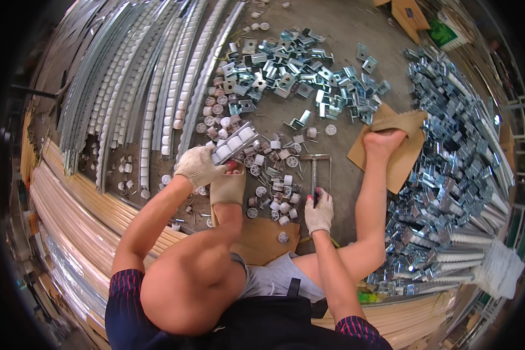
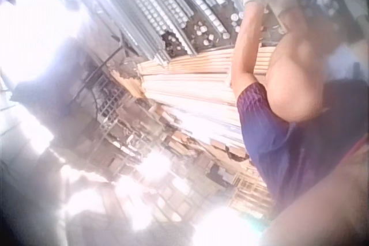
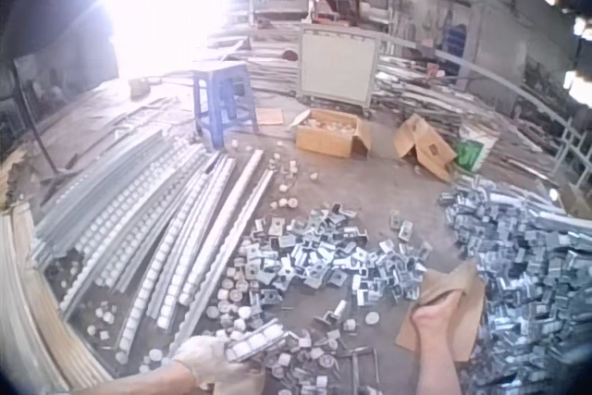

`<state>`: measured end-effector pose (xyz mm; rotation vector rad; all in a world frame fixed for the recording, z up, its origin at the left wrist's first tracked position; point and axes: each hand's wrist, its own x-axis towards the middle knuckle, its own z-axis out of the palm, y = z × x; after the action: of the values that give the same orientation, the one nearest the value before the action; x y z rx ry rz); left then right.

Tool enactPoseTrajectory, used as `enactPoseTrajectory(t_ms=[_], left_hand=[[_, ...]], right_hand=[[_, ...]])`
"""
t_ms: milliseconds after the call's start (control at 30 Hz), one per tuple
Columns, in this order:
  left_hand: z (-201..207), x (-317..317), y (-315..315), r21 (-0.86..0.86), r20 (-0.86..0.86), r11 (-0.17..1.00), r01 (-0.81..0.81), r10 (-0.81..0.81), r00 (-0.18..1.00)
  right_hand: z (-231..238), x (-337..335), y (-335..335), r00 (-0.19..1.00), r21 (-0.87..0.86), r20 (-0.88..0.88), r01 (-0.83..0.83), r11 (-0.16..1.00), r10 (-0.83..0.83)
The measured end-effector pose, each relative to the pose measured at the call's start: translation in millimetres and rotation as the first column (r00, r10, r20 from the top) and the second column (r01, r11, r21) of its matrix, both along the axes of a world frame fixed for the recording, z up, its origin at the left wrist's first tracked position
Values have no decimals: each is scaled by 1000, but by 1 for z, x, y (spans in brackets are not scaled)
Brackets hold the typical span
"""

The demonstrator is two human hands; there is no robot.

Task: The person inserts small metal components into holes along a long metal rail while sitting on the floor, using a small hammer and a punch to tap each part into place.

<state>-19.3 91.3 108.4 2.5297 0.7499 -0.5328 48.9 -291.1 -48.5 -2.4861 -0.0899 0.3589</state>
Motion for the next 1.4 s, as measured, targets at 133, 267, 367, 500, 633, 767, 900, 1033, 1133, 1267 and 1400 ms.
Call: enactPoseTrajectory(t_ms=[133, 267, 367, 500, 633, 767, 900, 1033, 1133, 1267, 1400], left_hand=[[22, 8, -2, 5, -115, 999, 46, -45, 992], [8, 1, -12, 11, -231, 995, 98, -92, 969], [-11, -28, -16, -36, -250, 993, 116, -122, 961], [-30, -60, -18, -67, -279, 987, 147, -160, 947], [-33, -65, -23, -64, -260, 988, 139, -151, 954], [-31, -53, -30, -10, -162, 986, 167, -166, 973], [-51, -29, -40, -57, 226, 993, 103, -88, 970], [-63, -1, -29, -246, 68, 969, 24, -7, 998], [-61, -6, -33, -316, 74, 947, 61, -39, 997], [-49, -20, -51, -291, 90, 953, 77, -53, 995], [-28, -17, -51, -521, -89, 850, -71, 29, 996]], right_hand=[[27, 23, 38, 973, -27, 197, -114, 993, 118], [56, 87, 97, 957, 37, 117, -270, 962, 264], [83, 119, 163, 931, -220, -57, -364, 905, 361], [58, 139, 198, 864, -493, -72, -465, 735, 498], [22, 158, 196, 832, -450, 31, -483, 751, 554], [40, 129, 175, 853, 195, 354, -469, 861, 384], [40, 83, 150, 921, 756, -260, 6, 655, 291], [20, 60, 131, 789, 801, -390, 37, 598, 474], [29, 58, 125, 763, 827, -432, 122, 549, 481], [42, 70, 128, 663, 834, -503, 205, 512, 555], [48, 64, 146, 643, 838, -532, 308, 450, 551]])
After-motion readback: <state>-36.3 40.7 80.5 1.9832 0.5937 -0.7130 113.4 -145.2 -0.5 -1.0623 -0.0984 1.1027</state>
